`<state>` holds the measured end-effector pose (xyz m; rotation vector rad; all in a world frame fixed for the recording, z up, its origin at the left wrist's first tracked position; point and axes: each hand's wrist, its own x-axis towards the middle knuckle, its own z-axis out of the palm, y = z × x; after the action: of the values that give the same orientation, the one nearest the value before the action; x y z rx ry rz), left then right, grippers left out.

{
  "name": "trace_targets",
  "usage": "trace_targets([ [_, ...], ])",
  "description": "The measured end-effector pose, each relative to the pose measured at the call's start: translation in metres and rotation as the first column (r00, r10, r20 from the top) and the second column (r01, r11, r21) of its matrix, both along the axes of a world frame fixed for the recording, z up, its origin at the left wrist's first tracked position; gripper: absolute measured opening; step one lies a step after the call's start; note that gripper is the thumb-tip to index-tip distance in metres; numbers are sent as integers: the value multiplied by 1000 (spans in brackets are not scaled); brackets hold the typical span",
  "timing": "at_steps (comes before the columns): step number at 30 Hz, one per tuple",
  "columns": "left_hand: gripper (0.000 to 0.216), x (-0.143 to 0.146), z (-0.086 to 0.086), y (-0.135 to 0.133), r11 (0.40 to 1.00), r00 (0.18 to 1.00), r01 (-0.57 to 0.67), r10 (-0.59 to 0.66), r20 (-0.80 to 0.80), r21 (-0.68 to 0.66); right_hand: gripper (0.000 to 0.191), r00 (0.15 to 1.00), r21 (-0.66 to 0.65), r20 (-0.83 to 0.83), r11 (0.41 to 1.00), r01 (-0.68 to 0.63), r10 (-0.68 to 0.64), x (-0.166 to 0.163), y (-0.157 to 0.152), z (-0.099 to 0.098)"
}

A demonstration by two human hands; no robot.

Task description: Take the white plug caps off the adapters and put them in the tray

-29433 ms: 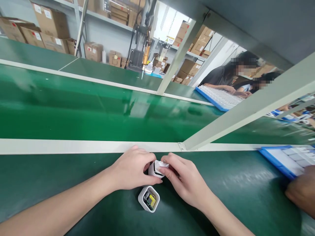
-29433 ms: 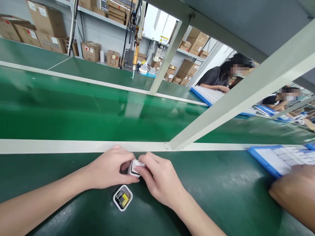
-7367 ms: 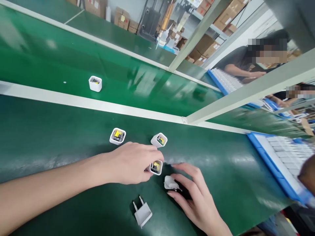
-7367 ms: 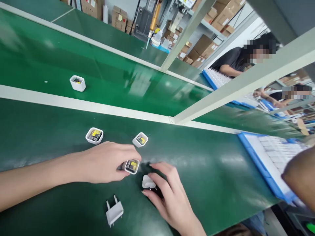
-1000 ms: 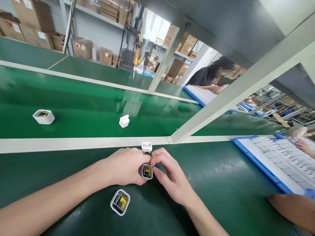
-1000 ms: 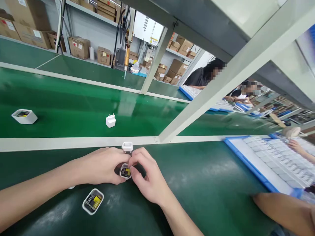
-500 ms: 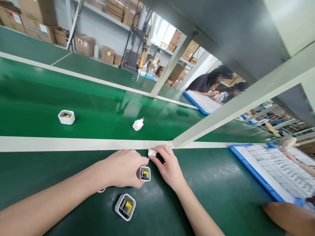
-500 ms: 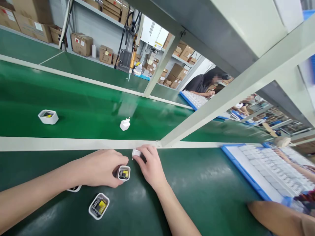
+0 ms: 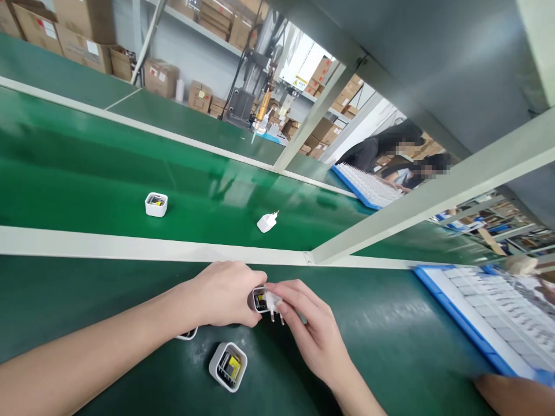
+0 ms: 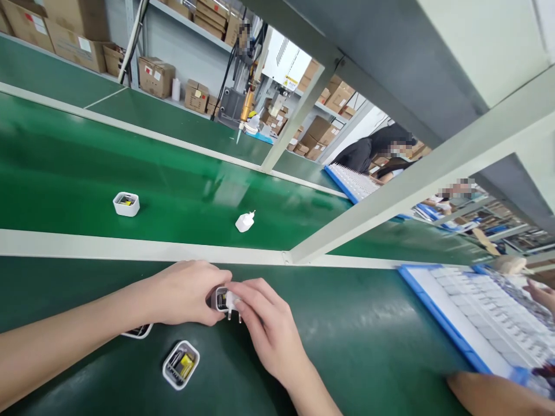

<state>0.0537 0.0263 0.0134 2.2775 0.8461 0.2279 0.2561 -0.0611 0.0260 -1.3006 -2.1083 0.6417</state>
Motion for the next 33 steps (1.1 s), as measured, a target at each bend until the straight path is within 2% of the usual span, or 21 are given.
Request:
trace_targets([
  [5,21,-1,-1,3,1000,1000,29,-29,2,-8,49,950,190,272,960,-208,152,2,0,2],
  [8,20,-1,2,5,999,999,42,-42,-11,-8,52,906,191,375,939,-285,199,2,0,7],
  [11,21,-1,6,4,998,997,69,-69,-27,0,56,884,166,420,940,-298,206,3,0,7],
  [15,27,-1,9,-1,992,992,124,-125,-20,-25,50,922,263,335,920,-291,196,7,-1,0],
  [17,25,0,11,-3,990,991,133,-134,-14,-37,44,964,281,213,935,-218,161,7,-2,-3],
  [19,23,0,13,-4,989,990,139,-139,-15,-47,37,995,233,50,968,-93,83,4,-4,-5],
  [22,23,0,14,-4,988,989,144,-146,-33,-56,26,991,95,-128,994,52,-40,-4,-6,-9],
  [25,22,0,14,-3,988,988,150,-152,-37,-34,16,990,25,-124,997,69,-65,-8,-2,-13],
  [29,24,0,12,-3,990,990,140,-140,-28,-18,11,998,86,-63,996,36,-31,-4,2,-9],
  [33,25,1,10,-3,990,990,138,-139,-27,-9,10,997,121,68,992,27,-36,-3,-1,0],
])
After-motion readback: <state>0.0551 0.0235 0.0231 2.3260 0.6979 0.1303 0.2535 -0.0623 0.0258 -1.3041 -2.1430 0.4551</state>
